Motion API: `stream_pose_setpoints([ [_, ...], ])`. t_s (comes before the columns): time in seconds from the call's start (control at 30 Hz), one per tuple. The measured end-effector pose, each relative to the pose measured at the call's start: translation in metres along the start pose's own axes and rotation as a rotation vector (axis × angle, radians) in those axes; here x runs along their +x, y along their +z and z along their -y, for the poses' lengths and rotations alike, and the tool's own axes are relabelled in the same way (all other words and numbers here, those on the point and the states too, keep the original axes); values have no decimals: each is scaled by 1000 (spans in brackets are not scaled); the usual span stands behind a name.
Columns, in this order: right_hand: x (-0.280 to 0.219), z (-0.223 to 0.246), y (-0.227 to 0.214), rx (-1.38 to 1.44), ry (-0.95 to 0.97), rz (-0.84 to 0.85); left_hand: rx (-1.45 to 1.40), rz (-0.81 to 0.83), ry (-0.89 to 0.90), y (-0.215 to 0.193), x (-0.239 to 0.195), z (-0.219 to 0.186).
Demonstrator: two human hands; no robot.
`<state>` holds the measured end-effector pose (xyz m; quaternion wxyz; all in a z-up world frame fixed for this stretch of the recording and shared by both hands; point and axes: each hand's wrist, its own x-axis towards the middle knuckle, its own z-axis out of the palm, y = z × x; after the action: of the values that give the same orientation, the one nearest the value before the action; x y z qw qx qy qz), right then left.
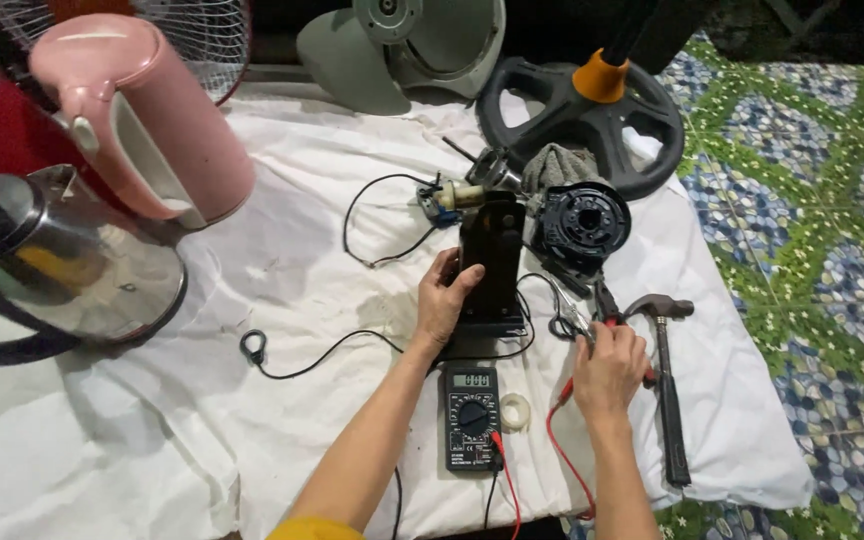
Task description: The person uses a multimeter to test a black electrical component, likely a motor, by touching the probes to its terminals. They rotate the component to access different points while observing the multimeter's display.
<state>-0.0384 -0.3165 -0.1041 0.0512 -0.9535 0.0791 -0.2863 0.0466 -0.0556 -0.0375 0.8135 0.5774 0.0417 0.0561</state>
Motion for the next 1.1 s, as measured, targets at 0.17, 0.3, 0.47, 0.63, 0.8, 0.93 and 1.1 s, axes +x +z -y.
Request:
stream_pose_setpoints([
  [0.17, 11, 2, -25, 165, 74, 46, 85, -4, 13, 1, -10, -12],
  [0.3, 15, 33, -107, 478, 257, 138, 108, 29, 0, 5, -13, -23],
  [0.47, 5, 67, -157, 582, 3, 150, 97, 46, -28, 5, -14, -30],
  [0.63, -1, 78, -154, 615, -89, 177, 105, 55, -29, 5, -13, -31],
  [0.8, -4, 76, -147, 598, -72, 167, 87, 57, -48, 5, -12, -29],
  [0.93, -5, 74, -145, 591, -78, 143, 71, 66, -35, 5, -12, -26],
  [1.1, -4, 74, -142, 577, -105, 135, 114, 62, -23, 5, -13, -33],
])
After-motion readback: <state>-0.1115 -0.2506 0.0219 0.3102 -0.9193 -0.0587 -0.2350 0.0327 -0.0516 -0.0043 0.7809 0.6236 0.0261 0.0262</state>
